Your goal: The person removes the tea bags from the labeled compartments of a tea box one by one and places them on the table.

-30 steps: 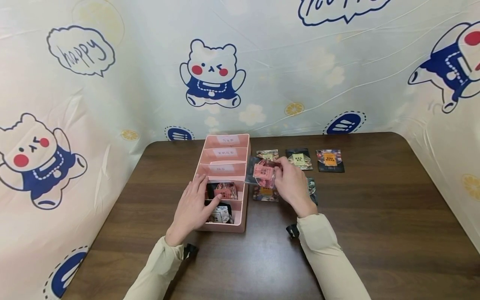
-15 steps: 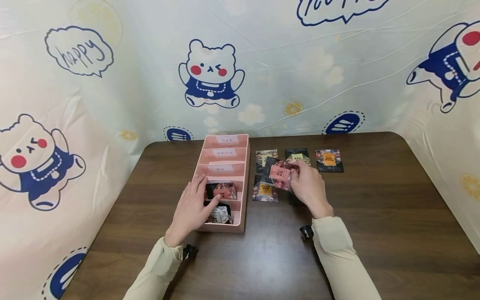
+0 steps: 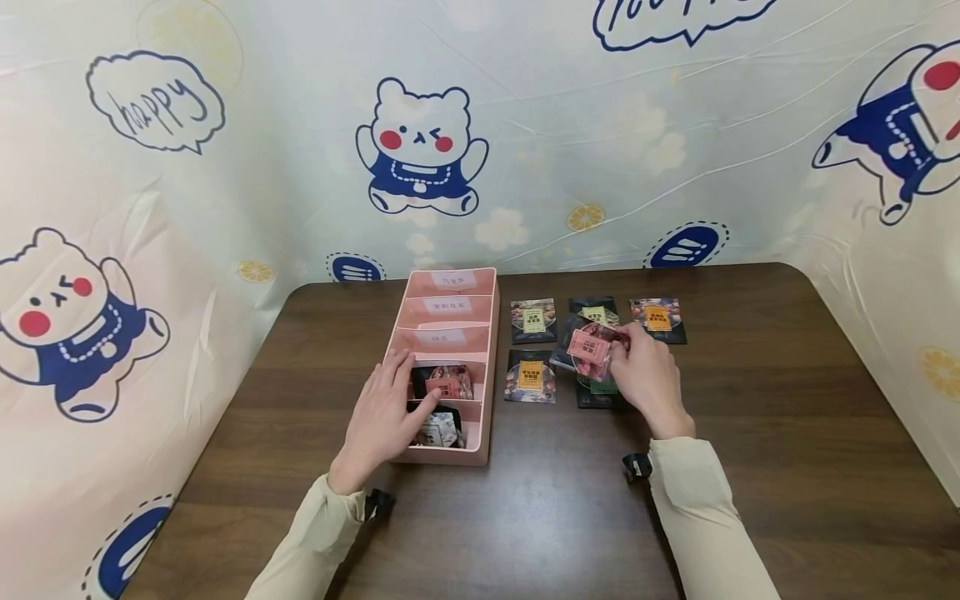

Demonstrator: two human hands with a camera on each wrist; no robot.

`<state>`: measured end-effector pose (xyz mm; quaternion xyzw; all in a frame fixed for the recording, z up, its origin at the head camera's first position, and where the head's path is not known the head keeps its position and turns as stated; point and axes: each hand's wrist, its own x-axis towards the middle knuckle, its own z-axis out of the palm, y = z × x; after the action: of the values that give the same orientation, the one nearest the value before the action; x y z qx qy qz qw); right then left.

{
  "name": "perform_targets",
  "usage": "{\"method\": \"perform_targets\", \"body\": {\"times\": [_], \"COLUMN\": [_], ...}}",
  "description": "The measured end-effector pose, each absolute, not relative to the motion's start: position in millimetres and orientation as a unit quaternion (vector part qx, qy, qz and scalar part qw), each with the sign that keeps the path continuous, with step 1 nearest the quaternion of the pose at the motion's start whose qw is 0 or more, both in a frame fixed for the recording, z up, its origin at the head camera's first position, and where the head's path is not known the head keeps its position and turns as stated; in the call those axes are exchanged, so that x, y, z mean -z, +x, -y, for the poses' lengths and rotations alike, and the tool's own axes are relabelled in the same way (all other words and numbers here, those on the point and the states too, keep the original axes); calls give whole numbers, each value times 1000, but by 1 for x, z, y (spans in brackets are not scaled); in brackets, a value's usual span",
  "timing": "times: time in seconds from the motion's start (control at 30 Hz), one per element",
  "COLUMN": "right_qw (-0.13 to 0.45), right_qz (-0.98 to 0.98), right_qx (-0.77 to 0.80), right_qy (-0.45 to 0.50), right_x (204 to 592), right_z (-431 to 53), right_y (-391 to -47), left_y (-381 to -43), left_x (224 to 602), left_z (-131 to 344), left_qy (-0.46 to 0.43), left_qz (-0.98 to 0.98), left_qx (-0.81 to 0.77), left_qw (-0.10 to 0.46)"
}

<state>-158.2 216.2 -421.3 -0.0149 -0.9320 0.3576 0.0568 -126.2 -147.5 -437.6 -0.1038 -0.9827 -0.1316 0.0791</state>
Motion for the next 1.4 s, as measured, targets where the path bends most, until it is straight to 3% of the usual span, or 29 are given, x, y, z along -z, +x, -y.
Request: {"method": "perform_targets", "body": {"times": [1.4], "right_qw": [44], "right_qz": [933], "right_qx": [-328], "right_qy": [-143], "right_x": [447], "right_z": [-290], "right_y": [-139], "left_y": [-127], "left_x": [439], "left_z": [148], "left_qy": [-106], "left_qz": [983], "left_qx": [127], "left_qw": [76]}}
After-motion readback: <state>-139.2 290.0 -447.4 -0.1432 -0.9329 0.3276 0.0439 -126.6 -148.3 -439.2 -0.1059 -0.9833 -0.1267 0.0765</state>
